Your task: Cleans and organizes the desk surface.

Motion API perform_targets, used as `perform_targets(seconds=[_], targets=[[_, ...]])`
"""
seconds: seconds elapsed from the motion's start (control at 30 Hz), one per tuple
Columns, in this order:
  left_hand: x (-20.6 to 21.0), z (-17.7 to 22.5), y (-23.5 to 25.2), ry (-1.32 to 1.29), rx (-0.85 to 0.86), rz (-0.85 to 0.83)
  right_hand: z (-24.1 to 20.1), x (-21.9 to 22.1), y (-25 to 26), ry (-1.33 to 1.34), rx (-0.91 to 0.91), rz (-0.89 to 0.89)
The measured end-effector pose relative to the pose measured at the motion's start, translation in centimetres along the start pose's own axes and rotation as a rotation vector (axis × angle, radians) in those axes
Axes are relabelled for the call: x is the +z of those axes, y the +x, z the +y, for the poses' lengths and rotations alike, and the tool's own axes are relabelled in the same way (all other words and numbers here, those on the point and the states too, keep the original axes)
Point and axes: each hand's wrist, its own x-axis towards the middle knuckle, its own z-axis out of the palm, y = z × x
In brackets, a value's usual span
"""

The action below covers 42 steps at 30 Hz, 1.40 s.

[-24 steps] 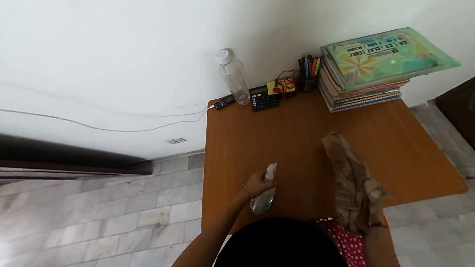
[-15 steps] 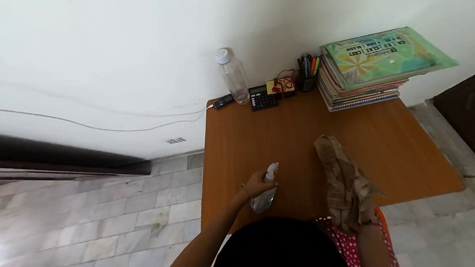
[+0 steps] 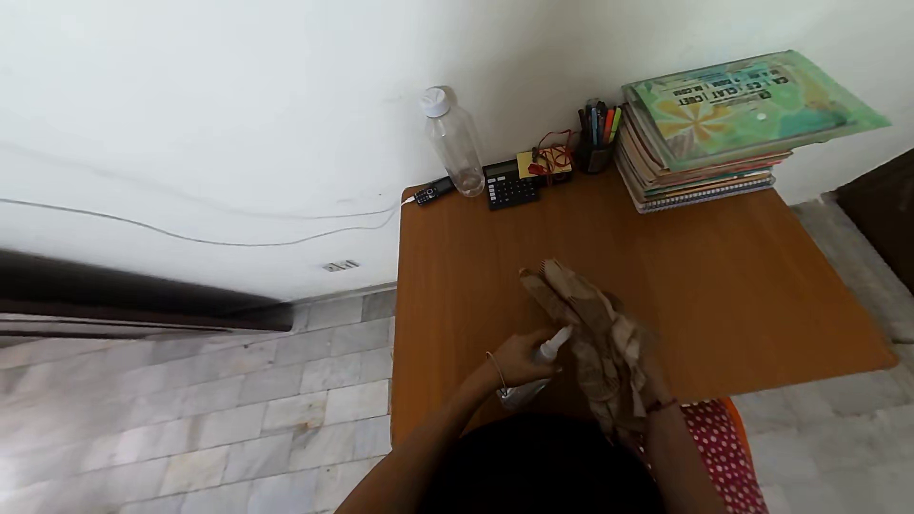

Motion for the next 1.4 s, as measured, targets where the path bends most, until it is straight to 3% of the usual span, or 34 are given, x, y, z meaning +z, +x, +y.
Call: perform_targets(seconds=[0.07,0.2,0.23,0.33,0.43,0.5,0.63,0.87,1.0,1.13,1.23,1.3,1.4], targets=[[0.0,-1.2,0.1,-0.010,-0.005,0.095,-0.8,-1.2,0.3,0.066,0.037,0.033],[0.2,-4.0,-0.7,-0.155,0.062,0.392,1.9,-4.6,1.6,-0.184,-0.362,0.242],[0.3,-4.6,-0.8,-0.197,0.077,0.467,0.8,-5.3,1.0,-0.288,-0.335,0.221],[0.9,-6.3,-0.6,-0.302,0.113,0.664,1.8,-5.8,2.9,-0.585,-0.550,0.401],[1.3,-7.5,-0.1,-0.321,0.153,0.799,1.7,-6.0,3.8,-0.970,-0.345,0.268],[1.5,-7.9,0.1,-0.319,0.178,0.838,2.8,-5.8,4.3,-1.033,-0.220,0.187],[1.7,-8.8,-0.4,-0.311,0.183,0.791,4.7,-4.1,4.1,-0.909,-0.130,0.188],[-1.4,-9.8,-2.5,-0.002,-0.045,0.344,5.8,-1.4,5.2,-0.920,-0.069,0.265],[-2.5,-10.5,-1.5,0.029,-0.103,0.233,5.2,-0.9,7.5,-1.003,-0.080,0.278],[-3.1,-10.1,-1.8,-0.106,-0.061,0.270,4.0,0.4,9.9,-1.043,-0.177,0.276],[-4.4,-9.4,-4.5,-0.344,-0.091,0.402,2.8,3.4,10.4,-1.074,-0.288,0.212],[-5.5,-9.1,-6.7,-0.490,-0.063,0.507,2.4,7.1,9.9,-1.130,-0.339,0.108],[-7.5,-8.2,-10.0,-0.657,-0.047,0.620,4.1,14.1,8.2,-1.165,-0.555,-0.153]])
